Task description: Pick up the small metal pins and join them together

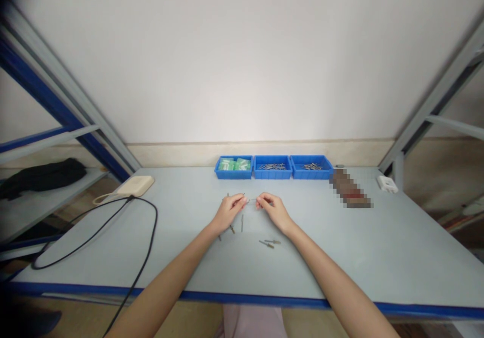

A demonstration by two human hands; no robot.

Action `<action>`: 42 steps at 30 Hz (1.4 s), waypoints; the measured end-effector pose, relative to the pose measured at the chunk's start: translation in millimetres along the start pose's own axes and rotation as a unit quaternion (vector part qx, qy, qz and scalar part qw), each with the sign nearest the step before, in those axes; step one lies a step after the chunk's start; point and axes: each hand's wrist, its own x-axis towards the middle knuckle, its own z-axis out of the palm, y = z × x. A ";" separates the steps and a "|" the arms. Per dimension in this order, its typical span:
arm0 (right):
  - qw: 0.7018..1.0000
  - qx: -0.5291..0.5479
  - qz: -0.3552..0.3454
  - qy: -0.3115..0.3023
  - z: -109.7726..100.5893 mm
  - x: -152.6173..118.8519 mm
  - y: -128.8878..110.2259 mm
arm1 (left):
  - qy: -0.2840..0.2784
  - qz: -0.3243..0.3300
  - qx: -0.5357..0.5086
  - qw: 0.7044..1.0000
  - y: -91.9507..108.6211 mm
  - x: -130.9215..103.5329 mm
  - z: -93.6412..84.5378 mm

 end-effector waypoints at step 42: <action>0.998 0.022 0.024 -0.055 -2.8 -2.8 3.1 | -0.023 -0.012 -0.004 1.000 1.8 -2.4 -1.6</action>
